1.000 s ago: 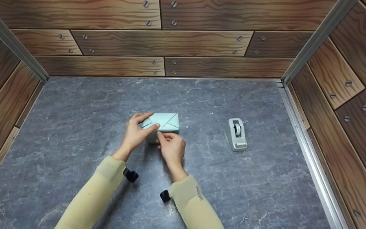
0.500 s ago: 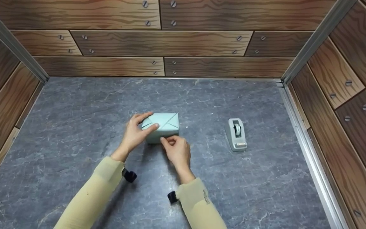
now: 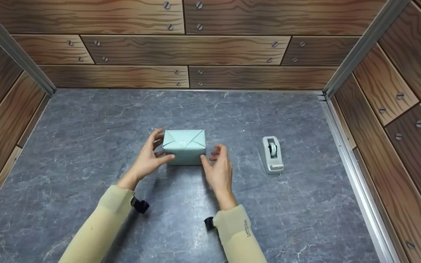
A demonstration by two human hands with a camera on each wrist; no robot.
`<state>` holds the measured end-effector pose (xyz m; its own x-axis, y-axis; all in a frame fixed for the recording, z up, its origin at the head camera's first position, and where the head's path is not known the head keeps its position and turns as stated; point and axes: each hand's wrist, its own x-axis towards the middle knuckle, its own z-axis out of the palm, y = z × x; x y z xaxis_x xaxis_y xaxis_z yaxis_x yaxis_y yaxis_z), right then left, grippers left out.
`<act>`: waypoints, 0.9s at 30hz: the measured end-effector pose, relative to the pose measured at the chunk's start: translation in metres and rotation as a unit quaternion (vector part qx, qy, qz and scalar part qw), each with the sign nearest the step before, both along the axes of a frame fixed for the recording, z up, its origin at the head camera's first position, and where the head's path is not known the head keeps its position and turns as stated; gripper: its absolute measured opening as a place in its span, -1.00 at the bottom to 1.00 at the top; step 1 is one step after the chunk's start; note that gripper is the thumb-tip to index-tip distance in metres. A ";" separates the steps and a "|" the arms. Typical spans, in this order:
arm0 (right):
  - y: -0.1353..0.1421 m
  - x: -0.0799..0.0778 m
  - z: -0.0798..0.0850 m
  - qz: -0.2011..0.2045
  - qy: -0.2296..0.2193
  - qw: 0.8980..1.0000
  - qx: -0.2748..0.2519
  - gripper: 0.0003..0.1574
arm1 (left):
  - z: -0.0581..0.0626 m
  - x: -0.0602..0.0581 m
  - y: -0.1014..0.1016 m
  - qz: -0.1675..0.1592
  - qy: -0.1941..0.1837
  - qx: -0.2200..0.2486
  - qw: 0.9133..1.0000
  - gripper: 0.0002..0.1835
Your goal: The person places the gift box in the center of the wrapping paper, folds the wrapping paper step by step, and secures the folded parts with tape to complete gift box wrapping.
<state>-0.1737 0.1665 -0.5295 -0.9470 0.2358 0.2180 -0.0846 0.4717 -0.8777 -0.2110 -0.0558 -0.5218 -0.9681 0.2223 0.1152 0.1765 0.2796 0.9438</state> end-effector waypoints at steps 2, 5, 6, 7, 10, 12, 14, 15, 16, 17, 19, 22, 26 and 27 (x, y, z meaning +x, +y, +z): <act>0.003 -0.001 -0.001 0.022 -0.002 1.000 -0.005 -0.42 | -0.002 0.003 -0.001 0.017 -0.004 -0.014 1.000 -0.15; 0.007 -0.004 -0.004 0.055 -0.006 0.998 -0.011 -0.44 | -0.005 0.007 -0.002 0.026 -0.001 -0.027 0.999 -0.34; 0.008 -0.004 -0.005 0.067 -0.006 0.998 -0.016 -0.44 | -0.006 0.009 -0.003 0.025 0.002 -0.030 0.999 -0.38; 0.009 -0.005 -0.006 0.080 -0.006 0.997 -0.022 -0.44 | -0.007 0.010 -0.003 0.022 0.003 -0.032 0.999 -0.42; 0.012 -0.007 -0.010 0.107 -0.008 0.994 -0.035 -0.40 | -0.009 0.012 -0.006 0.006 0.010 -0.029 0.999 -0.47; 0.013 -0.008 -0.012 0.119 -0.009 0.992 -0.041 -0.37 | -0.010 0.012 -0.007 -0.003 0.014 -0.024 1.000 -0.46; 0.013 -0.009 -0.013 0.124 -0.010 0.991 -0.047 -0.38 | -0.010 0.012 -0.008 -0.010 0.019 -0.019 1.000 -0.47; 0.013 -0.009 -0.013 0.124 -0.008 0.991 -0.049 -0.39 | -0.011 0.012 -0.009 -0.012 0.025 -0.016 0.999 -0.47; 0.013 -0.009 -0.012 0.125 -0.007 0.991 -0.051 -0.41 | -0.010 0.012 -0.009 -0.014 0.031 -0.013 0.999 -0.47; 0.013 -0.009 -0.012 0.124 -0.004 0.991 -0.055 -0.42 | -0.010 0.011 -0.009 -0.016 0.039 -0.010 0.999 -0.47; 0.013 -0.009 -0.009 0.123 0.003 0.990 -0.062 -0.45 | -0.009 0.011 -0.009 -0.015 0.056 -0.002 0.998 -0.48; 0.011 -0.006 0.001 0.120 0.016 0.991 -0.065 -0.49 | -0.006 0.010 -0.008 -0.007 0.081 0.013 0.997 -0.50; 0.007 -0.001 0.023 0.112 0.029 0.989 -0.094 -0.56 | -0.002 0.009 -0.006 0.024 0.094 0.027 0.995 -0.58; 0.006 0.000 0.027 0.109 0.031 0.988 -0.105 -0.59 | -0.001 0.009 -0.006 0.031 0.093 0.030 0.995 -0.60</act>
